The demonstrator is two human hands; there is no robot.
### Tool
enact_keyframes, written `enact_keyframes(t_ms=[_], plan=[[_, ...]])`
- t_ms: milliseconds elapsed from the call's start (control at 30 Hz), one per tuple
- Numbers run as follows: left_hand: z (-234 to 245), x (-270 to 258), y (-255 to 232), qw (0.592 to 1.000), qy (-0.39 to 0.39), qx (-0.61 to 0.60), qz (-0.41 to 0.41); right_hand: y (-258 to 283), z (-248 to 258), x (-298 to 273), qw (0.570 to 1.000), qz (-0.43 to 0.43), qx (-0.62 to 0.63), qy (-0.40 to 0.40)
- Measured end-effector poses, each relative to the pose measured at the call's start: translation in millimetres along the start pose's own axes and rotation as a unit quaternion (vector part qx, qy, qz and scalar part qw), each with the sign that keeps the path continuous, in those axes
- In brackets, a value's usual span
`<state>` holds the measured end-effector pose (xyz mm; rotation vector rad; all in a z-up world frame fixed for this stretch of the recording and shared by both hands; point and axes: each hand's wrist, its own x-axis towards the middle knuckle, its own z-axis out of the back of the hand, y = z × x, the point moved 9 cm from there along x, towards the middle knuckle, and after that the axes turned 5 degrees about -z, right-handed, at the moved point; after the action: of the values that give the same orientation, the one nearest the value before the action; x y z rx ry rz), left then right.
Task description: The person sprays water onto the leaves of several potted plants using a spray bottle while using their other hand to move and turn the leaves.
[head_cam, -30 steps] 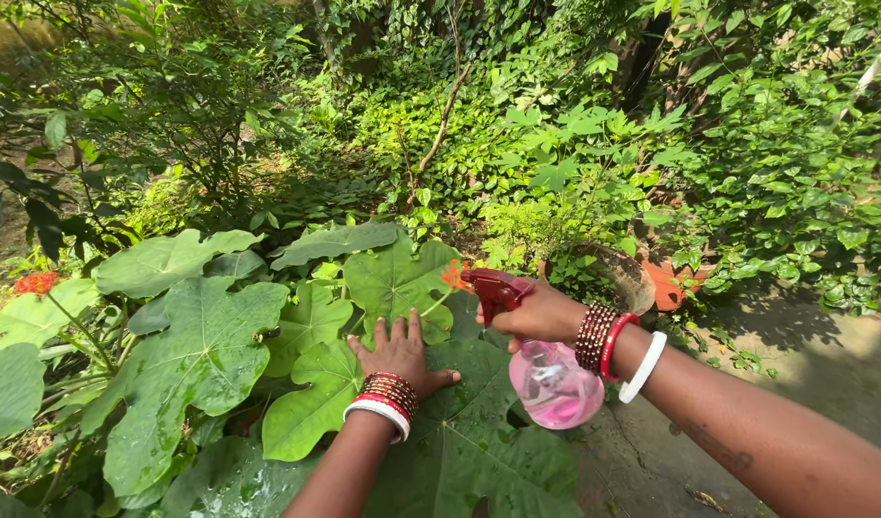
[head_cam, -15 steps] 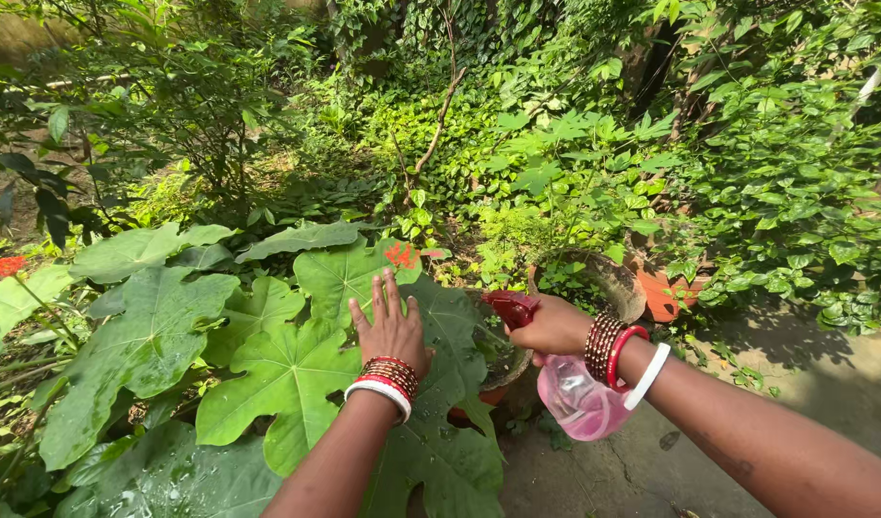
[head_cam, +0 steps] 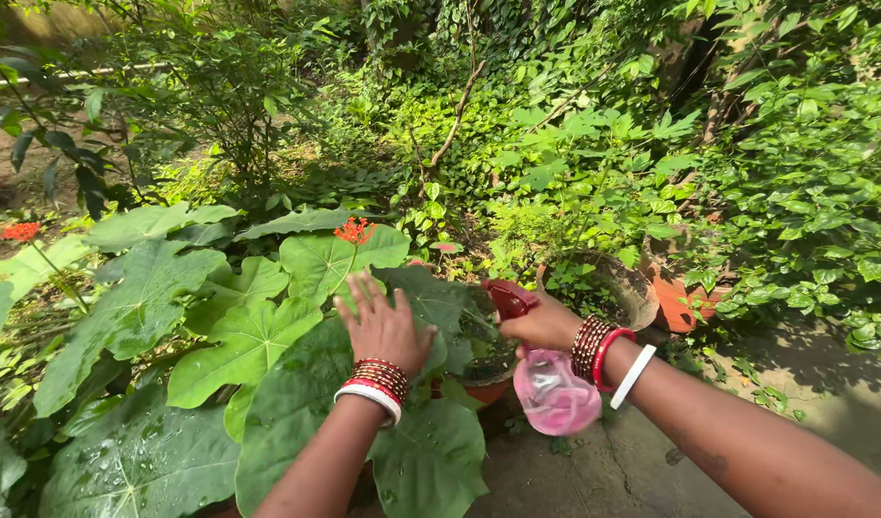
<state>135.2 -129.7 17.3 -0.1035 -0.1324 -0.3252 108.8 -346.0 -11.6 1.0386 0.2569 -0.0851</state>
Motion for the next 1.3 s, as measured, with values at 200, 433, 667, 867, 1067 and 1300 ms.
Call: enact_keyframes(t_ms=[200, 433, 667, 867, 1067, 1300], plan=[[-48.5, 8.1, -71.4, 0.934, 0.045, -0.303, -0.182, 10.9, 4.9, 33.1, 0.988, 0.058, 0.139, -0.011], [-7.0, -8.3, -71.6, 0.79, -0.044, -0.577, -0.204, 64.9, -22.6, 40.7, 0.98, 0.165, 0.069, -0.082], [58.3, -33.0, 15.6, 0.868, -0.211, -0.45, -0.013, 175.6, -80.7, -2.3, 0.945, 0.309, -0.083, -0.073], [66.3, -77.1, 132.8, 0.874, -0.21, -0.421, 0.12, 204.0, -134.7, 14.4, 0.913, 0.36, -0.164, 0.1], [86.2, -121.5, 224.2, 0.925, -0.138, -0.284, 0.211, 171.6, -204.3, 129.1, 0.97, 0.224, -0.014, 0.089], [84.9, -140.9, 282.3, 0.941, -0.138, -0.254, 0.176, 161.6, -248.2, 182.4, 0.969, 0.165, -0.169, -0.068]])
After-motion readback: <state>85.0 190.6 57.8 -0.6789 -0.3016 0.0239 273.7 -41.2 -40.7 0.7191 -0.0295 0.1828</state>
